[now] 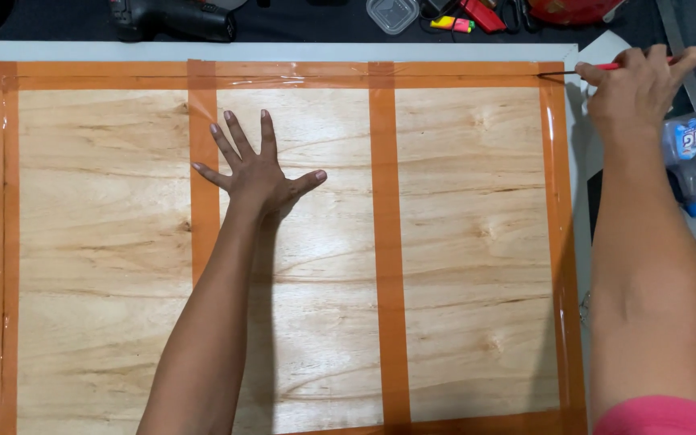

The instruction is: The person uses a utility knife to cut and peel orange tape strips from a wooden board. They systematically remove the tape along the edges and across the surface, gathering the removed pieces into a pile.

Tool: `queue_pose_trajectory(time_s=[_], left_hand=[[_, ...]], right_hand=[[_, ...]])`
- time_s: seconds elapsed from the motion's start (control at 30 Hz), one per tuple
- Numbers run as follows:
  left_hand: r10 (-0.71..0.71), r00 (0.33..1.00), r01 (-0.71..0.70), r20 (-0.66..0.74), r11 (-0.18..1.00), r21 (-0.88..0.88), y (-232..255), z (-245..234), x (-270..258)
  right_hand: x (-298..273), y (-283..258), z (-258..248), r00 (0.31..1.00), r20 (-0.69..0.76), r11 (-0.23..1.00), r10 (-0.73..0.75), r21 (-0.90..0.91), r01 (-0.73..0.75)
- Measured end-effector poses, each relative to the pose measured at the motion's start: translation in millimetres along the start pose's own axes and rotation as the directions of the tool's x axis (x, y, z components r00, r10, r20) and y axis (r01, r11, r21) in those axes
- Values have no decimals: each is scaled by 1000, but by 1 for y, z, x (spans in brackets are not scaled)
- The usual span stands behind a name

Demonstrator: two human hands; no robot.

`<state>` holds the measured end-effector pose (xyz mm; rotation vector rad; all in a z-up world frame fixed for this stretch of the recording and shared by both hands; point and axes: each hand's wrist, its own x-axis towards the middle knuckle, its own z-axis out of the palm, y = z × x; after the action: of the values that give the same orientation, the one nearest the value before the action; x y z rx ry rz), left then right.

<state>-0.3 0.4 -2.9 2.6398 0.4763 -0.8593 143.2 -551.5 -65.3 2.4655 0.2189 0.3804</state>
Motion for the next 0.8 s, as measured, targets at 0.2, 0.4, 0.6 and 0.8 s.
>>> queue_pose_trajectory(time_s=[0.2, 0.4, 0.6, 0.8], left_hand=[[12, 1000, -12, -16, 1000, -21, 0, 0, -4], [17, 1000, -17, -13, 1000, -7, 0, 1, -1], [34, 997, -37, -74, 999, -27, -6, 7, -1], [157, 976, -184, -152, 965, -185, -51, 28, 24]], right_hand=[[7, 7, -15, 965, 252, 955, 70, -297, 8], [-26, -9, -65, 995, -37, 973, 97, -206, -103], [-147, -84, -253, 950, 67, 246, 304, 958, -146], [-243, -130, -422, 622, 768, -601, 154, 572, -558]])
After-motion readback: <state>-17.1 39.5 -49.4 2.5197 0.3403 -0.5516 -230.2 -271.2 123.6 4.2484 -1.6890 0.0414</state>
